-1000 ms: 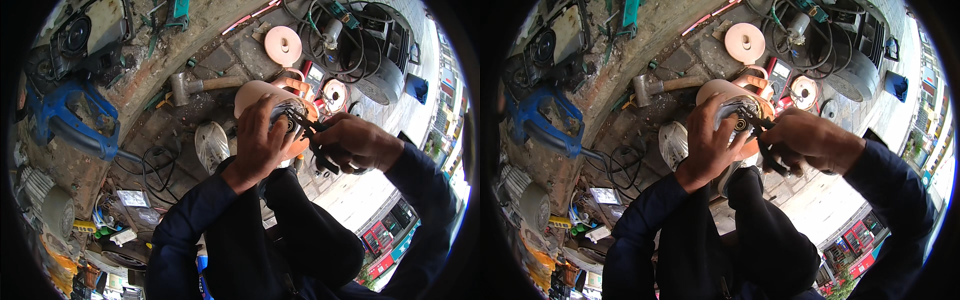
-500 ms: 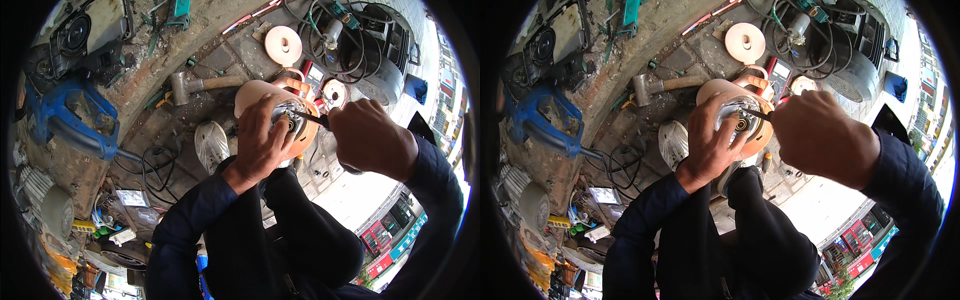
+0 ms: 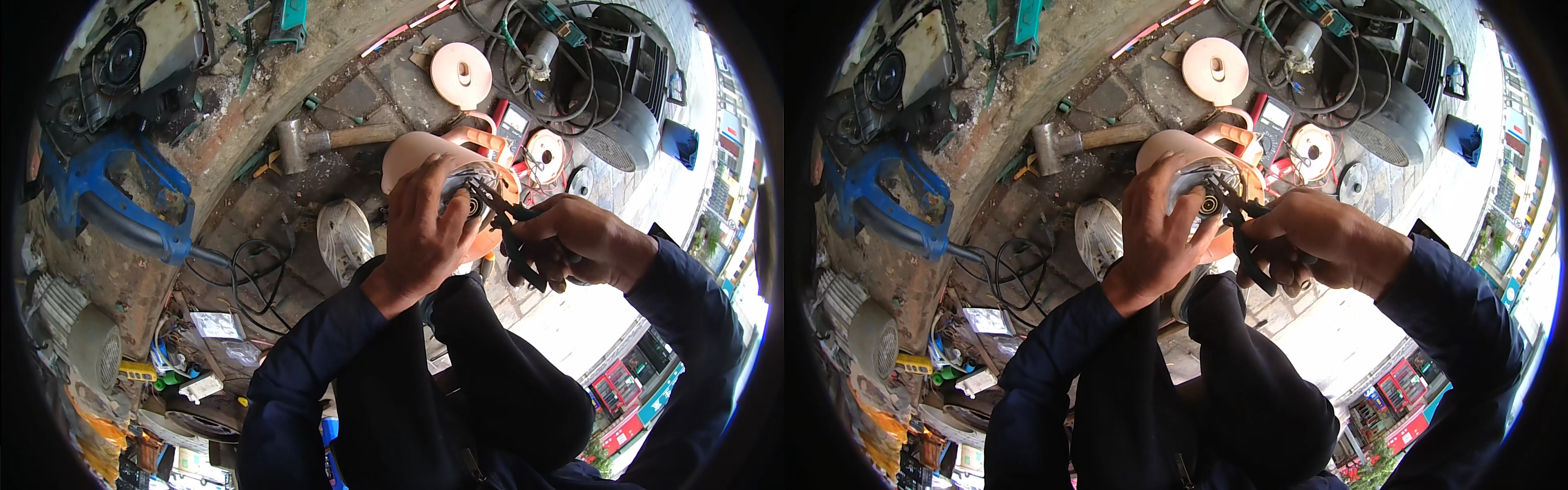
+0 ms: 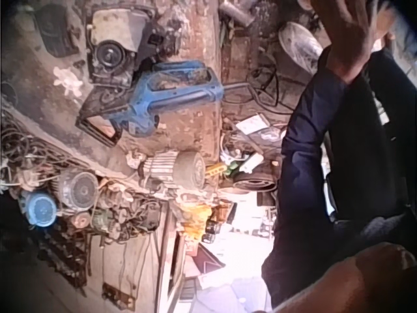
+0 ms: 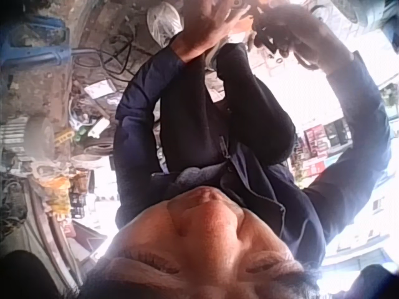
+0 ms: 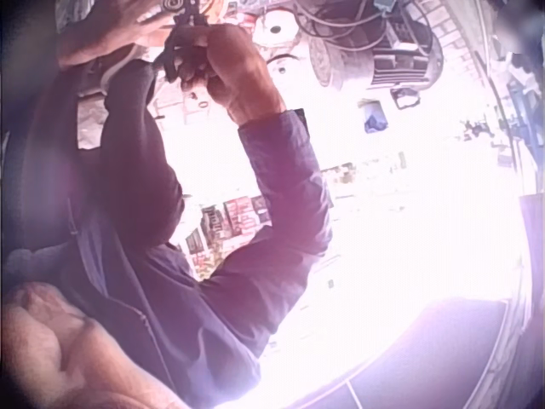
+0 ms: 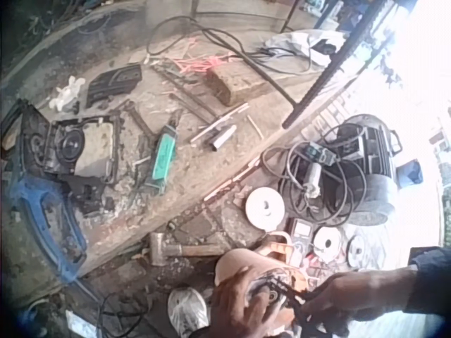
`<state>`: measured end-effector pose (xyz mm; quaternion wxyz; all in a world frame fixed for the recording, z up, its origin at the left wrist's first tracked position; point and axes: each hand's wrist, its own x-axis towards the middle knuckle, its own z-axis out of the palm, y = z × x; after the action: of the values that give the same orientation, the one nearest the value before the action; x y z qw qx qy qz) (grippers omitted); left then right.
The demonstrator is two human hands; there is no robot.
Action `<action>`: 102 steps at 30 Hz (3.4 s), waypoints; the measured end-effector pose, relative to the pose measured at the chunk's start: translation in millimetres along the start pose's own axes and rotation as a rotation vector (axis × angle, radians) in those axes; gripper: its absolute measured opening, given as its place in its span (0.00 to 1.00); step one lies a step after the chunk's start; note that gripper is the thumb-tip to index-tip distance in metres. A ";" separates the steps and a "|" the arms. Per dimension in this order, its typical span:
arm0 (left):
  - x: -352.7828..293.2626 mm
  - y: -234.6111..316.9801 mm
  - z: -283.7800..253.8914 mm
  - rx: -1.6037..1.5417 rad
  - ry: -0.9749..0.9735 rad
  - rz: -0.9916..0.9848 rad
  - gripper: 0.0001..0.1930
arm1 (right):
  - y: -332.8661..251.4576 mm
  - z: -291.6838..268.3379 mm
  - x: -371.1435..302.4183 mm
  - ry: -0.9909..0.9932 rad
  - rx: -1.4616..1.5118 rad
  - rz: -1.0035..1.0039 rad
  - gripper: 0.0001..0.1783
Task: The person sits on the ground and uses pliers to remove and adjust internal components of a disassembled electric kettle. They repeatedly pull out and reposition a metal ring and wires inside the kettle base.
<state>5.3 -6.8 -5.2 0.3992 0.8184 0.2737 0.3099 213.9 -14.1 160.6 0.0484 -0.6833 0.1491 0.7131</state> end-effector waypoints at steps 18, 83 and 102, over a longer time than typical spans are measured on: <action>-0.3 -1.0 1.7 0.023 0.005 0.013 0.26 | -34.2 23.9 -26.3 0.319 -2.063 -0.768 0.07; 0.1 -1.1 0.5 0.010 0.000 0.011 0.25 | -34.8 17.4 -30.1 0.246 -1.658 -0.618 0.09; 0.5 0.6 1.1 0.025 0.001 -0.001 0.26 | 13.8 2.3 1.3 -0.038 0.144 0.018 0.19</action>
<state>6.6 -7.2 -5.1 0.3891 0.8229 0.2783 0.3066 207.8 -26.7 161.4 0.0937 -0.6631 0.2055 0.7137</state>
